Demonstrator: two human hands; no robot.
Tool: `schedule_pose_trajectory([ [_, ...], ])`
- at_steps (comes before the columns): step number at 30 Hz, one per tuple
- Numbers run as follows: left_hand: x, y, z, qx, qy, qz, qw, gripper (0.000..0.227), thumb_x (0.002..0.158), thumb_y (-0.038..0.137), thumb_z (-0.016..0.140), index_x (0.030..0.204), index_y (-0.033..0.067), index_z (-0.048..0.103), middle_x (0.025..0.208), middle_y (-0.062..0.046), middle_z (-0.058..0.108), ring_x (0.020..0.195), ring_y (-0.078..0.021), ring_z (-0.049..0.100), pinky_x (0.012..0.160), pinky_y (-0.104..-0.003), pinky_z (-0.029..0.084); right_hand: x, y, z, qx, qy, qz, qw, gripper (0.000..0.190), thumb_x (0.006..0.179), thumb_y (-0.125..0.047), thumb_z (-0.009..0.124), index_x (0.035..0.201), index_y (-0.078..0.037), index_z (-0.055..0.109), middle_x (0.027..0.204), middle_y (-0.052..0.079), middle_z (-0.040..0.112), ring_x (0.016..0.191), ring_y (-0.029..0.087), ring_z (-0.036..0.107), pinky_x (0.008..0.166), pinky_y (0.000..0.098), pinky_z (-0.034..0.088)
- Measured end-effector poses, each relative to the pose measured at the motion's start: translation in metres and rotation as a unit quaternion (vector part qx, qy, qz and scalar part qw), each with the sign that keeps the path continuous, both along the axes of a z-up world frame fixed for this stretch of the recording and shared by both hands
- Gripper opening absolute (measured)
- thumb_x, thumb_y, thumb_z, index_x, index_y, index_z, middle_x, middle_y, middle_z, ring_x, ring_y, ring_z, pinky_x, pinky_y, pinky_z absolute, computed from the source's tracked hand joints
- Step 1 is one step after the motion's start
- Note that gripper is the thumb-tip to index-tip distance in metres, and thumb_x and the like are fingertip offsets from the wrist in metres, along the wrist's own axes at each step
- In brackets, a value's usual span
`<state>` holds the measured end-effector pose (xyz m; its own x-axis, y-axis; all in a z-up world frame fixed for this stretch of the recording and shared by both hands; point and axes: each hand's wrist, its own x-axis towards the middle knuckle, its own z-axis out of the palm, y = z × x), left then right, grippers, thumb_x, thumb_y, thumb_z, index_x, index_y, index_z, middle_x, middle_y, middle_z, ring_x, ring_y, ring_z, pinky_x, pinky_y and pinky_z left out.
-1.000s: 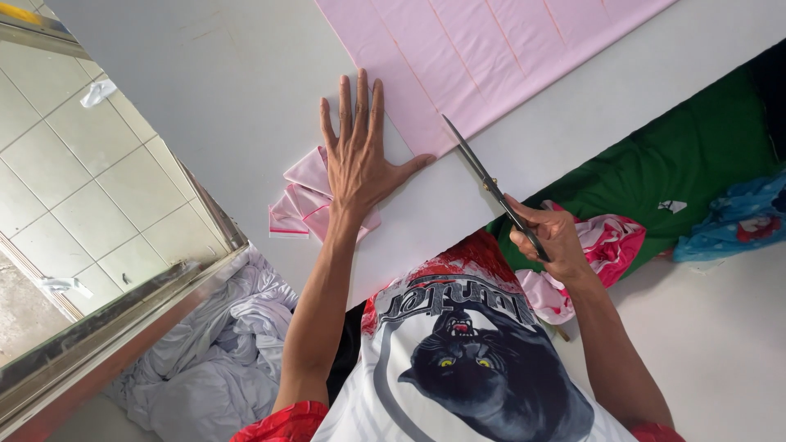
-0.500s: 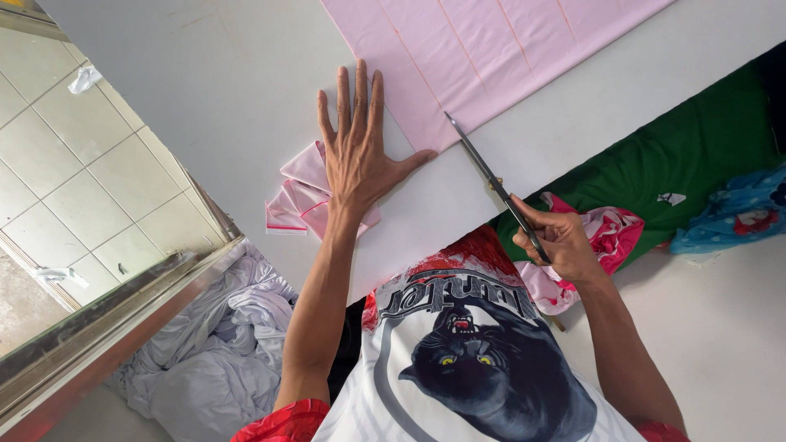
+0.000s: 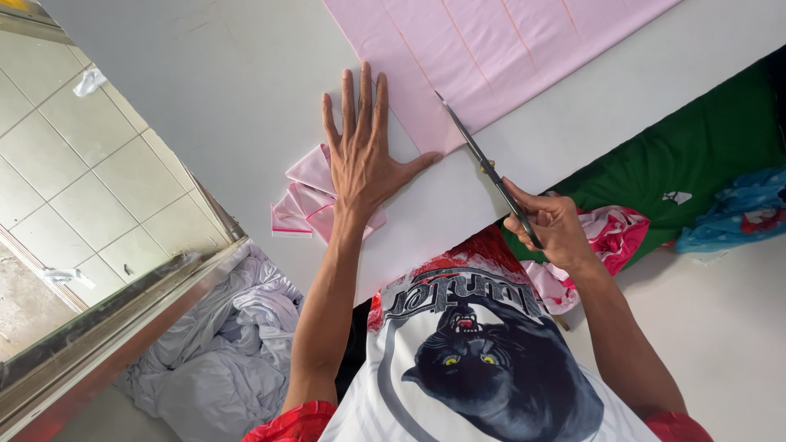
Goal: The person uses scissors to cut a large piece of pink fabric laid out on a white table. They follow pre-drawn lines to cut the fabric into smaller rectangular pieces, stacking the cut pieces to the side as they work.
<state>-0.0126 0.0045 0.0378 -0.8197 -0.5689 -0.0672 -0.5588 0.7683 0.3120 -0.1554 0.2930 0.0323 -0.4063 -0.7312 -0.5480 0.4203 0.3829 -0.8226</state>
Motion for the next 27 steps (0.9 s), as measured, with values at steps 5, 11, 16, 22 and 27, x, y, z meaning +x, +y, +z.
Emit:
schedule_pose_trajectory([
  [5,0.000,-0.002,0.000,-0.003,-0.015,-0.003,1.000,0.125,0.085,0.093,0.071,0.166,0.0105,0.024,0.174,-0.011,0.016,0.162,-0.0329,0.012,0.132,-0.058,0.006,0.002,-0.002,0.005,0.014,-0.003,0.006,1.000,0.069,0.086,0.006,0.068,0.152,-0.007,0.050,0.072,0.003,0.063,0.049,0.006,0.036,0.037,0.0193,0.028],
  [11,-0.001,-0.002,0.002,-0.002,-0.006,0.001,1.000,0.124,0.085,0.091,0.074,0.166,0.0092,0.027,0.173,-0.011,0.017,0.162,-0.0324,0.013,0.132,-0.058,0.007,-0.004,-0.031,-0.001,-0.051,-0.032,-0.025,0.998,0.069,0.080,0.009,0.056,0.146,-0.009,0.056,0.065,-0.004,0.032,0.054,0.008,0.026,0.042,0.0198,0.017],
  [16,0.001,-0.002,0.002,0.007,-0.006,0.002,1.000,0.124,0.085,0.091,0.073,0.166,0.0105,0.025,0.174,-0.010,0.016,0.163,-0.0319,0.012,0.133,-0.057,0.006,-0.006,-0.039,-0.009,-0.037,-0.020,-0.020,0.999,0.067,0.082,0.004,0.061,0.147,-0.008,0.056,0.072,0.000,0.052,0.055,0.007,0.031,0.042,0.0183,0.019],
  [22,0.001,-0.003,-0.001,0.006,-0.003,-0.002,1.000,0.123,0.087,0.093,0.072,0.167,0.0115,0.024,0.174,-0.010,0.016,0.163,-0.0327,0.012,0.134,-0.058,0.005,-0.005,-0.041,-0.003,-0.010,-0.001,0.006,1.000,0.068,0.087,0.008,0.066,0.151,-0.009,0.051,0.081,0.007,0.068,0.052,0.006,0.034,0.040,0.0182,0.027],
  [27,0.001,-0.006,0.002,0.005,-0.003,-0.001,1.000,0.124,0.085,0.091,0.077,0.166,0.0109,0.026,0.174,-0.009,0.017,0.163,-0.0328,0.013,0.133,-0.057,0.007,-0.010,-0.061,0.005,-0.053,-0.032,-0.010,0.998,0.064,0.086,0.008,0.053,0.148,-0.009,0.054,0.066,-0.003,0.035,0.054,0.007,0.026,0.041,0.0173,0.021],
])
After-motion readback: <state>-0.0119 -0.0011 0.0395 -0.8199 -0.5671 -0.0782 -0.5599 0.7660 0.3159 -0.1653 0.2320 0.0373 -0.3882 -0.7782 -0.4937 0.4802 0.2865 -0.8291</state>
